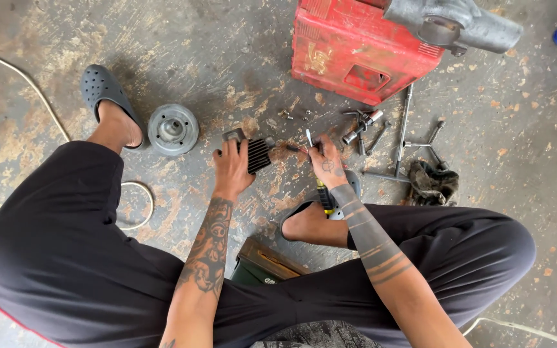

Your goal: Cleaning a cylinder barrel and installing it onto a motorcycle engine block

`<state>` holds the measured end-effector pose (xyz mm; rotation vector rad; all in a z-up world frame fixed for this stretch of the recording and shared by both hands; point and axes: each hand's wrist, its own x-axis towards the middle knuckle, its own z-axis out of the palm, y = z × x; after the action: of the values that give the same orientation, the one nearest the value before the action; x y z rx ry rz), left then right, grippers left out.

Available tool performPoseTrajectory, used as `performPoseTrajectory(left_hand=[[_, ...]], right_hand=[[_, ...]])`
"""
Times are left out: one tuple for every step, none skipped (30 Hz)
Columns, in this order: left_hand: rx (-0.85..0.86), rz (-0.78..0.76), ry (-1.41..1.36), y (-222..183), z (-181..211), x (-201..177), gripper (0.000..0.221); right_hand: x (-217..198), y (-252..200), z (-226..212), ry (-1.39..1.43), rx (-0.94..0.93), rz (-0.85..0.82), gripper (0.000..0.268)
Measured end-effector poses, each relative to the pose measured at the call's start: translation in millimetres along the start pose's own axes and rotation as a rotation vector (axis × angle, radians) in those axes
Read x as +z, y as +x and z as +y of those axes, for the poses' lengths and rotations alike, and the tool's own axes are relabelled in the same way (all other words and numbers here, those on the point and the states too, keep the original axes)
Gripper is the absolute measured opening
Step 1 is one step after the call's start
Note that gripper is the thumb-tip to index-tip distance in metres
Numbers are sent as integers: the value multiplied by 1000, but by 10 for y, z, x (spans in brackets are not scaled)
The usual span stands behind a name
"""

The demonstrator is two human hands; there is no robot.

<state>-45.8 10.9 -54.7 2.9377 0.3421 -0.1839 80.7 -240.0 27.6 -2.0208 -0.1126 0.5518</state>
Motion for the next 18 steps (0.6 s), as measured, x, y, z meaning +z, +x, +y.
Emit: performPoseTrajectory(left_hand=[[2, -4, -7, 5, -9, -73, 102], [-38, 7, -58, -16, -18, -142, 100], [-79, 18, -109, -33, -33, -211, 99], [-79, 9, -113, -28, -65, -200, 99], [-46, 25, -141, -24, -97, -192, 99], [-12, 42, -163, -19, -161, -198, 99], [-13, 35, -163, -32, -116, -227, 99], [-33, 40, -192, -38, -80, -263, 100], [-53, 45, -222, -45, -43, -298, 101], [-47, 41, -222, -59, -5, -362, 101], [-39, 80, -251, -71, 33, -422, 99], [-32, 113, -284, -116, 85, -472, 98], [-28, 102, -288, -119, 75, -491, 98], [-4, 146, -234, -116, 82, -505, 95], [20, 190, -180, -114, 88, -522, 93], [30, 183, -190, -132, 81, -523, 93], [43, 180, -198, -150, 74, -529, 88], [57, 184, -208, -125, 74, -538, 83]], right_hand=[[49, -24, -55, -6, 6, 1, 19], [104, -64, -104, 24, 24, -23, 20], [162, -99, -155, 53, 42, -48, 21], [211, -98, -186, 50, 51, -50, 21], [260, -99, -219, 71, 34, -78, 20], [336, -92, -262, 98, 15, -107, 20], [400, -64, -232, 99, 22, -110, 20], [471, -36, -208, 23, 2, -118, 21], [540, -10, -184, -53, -17, -127, 23], [595, -49, -282, -51, -11, -122, 23], [651, -84, -378, -139, -32, -137, 24], [701, -148, -461, -230, -46, -154, 26], [776, -145, -388, -230, -33, -152, 26], [834, -145, -311, -237, -64, -150, 25], [890, -149, -236, -243, -94, -147, 24], [928, -129, -126, -248, -82, -139, 24], [962, -112, -20, -305, -62, -125, 23], [976, -54, 74, -365, -48, -107, 23]])
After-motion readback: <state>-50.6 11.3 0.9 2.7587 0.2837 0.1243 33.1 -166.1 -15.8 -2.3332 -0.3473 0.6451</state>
